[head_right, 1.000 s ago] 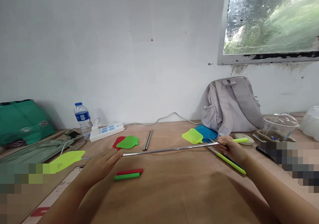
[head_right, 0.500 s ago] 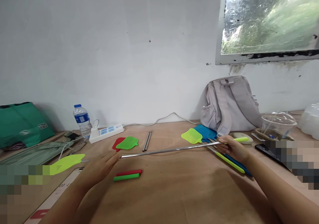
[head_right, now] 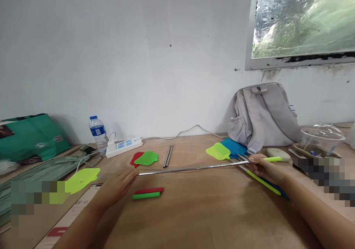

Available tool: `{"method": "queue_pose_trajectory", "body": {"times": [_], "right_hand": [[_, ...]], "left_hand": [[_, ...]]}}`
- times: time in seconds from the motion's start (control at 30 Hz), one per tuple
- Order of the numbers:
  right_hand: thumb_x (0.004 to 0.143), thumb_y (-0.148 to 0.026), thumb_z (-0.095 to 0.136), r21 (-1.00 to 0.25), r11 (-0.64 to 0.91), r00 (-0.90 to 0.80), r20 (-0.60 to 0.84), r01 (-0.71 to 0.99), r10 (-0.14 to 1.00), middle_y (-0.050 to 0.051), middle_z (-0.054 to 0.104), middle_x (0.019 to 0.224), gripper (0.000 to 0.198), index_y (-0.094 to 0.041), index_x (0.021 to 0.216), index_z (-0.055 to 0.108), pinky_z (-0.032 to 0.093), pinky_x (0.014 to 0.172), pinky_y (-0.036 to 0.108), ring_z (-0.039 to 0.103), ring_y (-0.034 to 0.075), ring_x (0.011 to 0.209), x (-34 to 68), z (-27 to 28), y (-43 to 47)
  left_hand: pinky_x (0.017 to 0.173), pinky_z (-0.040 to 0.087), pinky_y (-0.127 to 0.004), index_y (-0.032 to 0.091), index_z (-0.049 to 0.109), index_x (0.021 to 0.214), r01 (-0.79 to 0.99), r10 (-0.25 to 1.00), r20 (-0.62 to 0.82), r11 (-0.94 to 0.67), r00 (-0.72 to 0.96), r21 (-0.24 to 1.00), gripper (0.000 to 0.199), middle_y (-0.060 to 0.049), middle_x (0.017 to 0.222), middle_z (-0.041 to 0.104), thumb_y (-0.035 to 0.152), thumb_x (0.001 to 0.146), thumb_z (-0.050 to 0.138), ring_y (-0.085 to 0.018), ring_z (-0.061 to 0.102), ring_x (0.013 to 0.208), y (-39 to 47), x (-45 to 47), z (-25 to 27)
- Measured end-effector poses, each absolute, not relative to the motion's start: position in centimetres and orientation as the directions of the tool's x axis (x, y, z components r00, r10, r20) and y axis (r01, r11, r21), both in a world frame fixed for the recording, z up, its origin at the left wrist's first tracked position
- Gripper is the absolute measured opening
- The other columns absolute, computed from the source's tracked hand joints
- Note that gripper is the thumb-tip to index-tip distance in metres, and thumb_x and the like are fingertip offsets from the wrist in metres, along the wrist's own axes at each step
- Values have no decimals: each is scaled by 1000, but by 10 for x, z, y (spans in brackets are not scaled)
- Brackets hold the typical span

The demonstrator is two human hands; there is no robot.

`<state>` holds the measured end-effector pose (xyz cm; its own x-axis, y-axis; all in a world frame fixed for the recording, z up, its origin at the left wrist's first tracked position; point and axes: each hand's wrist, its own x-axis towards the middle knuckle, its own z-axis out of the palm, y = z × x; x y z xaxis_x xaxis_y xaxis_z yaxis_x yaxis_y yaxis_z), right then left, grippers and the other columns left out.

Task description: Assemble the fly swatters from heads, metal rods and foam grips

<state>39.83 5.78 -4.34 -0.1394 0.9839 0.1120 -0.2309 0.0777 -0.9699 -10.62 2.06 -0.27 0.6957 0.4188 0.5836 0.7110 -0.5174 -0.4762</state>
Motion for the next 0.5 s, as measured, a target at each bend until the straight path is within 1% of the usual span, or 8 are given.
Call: {"method": "queue_pose_trajectory", "body": {"times": [0.07,0.13,0.2,0.27,0.37,0.43,0.5], "right_hand": [[59,-33,72,-954,95,-63,117,-286,991,-3,42,38,34,-15,44,47,25,32,16,34,5,34,392,-41,58],[57,-30,74,-911,134,45,127,-389,991,-3,44,41,30,-14,49,50,29,31,15,34,4,35,384,-35,58],[56,-27,75,-845,204,139,155,-494,978,-4,48,47,25,-15,56,52,33,32,15,35,3,36,375,-27,58],[56,-23,74,-774,294,239,189,-561,952,-4,55,56,21,-15,64,55,38,34,14,39,3,39,368,-22,60],[60,-20,71,-715,389,368,196,-581,909,-1,61,70,19,-14,74,59,46,42,14,48,5,48,367,-20,62],[63,-20,69,-709,420,417,193,-566,888,0,60,69,17,-14,75,59,48,45,15,51,7,52,370,-22,64],[67,-20,66,-696,456,458,202,-554,866,0,59,65,11,-14,71,57,47,45,16,52,7,52,374,-25,66]], "left_hand": [[61,46,-27,16,58,89,740,417,620,-484,664,-467,27,-7,82,67,17,89,31,-18,62,71,22,-105,-5],[62,46,-27,17,58,90,772,408,666,-447,625,-451,27,-7,81,67,20,89,32,-18,61,71,24,-104,-6],[64,45,-27,18,58,91,797,394,706,-429,588,-425,26,-6,81,66,22,89,33,-17,60,71,25,-103,-6],[65,44,-27,18,58,92,808,373,736,-429,565,-404,23,-5,80,66,23,89,35,-17,59,71,25,-102,-5],[66,43,-28,17,57,91,812,348,757,-428,553,-397,19,-5,78,65,23,88,39,-18,57,70,24,-102,-4],[67,42,-29,17,57,90,817,336,766,-412,547,-403,18,-5,77,65,23,88,40,-18,56,70,22,-101,-4],[69,41,-30,18,58,89,824,325,776,-394,540,-408,18,-4,77,65,22,87,40,-18,55,71,22,-100,-3]]}}
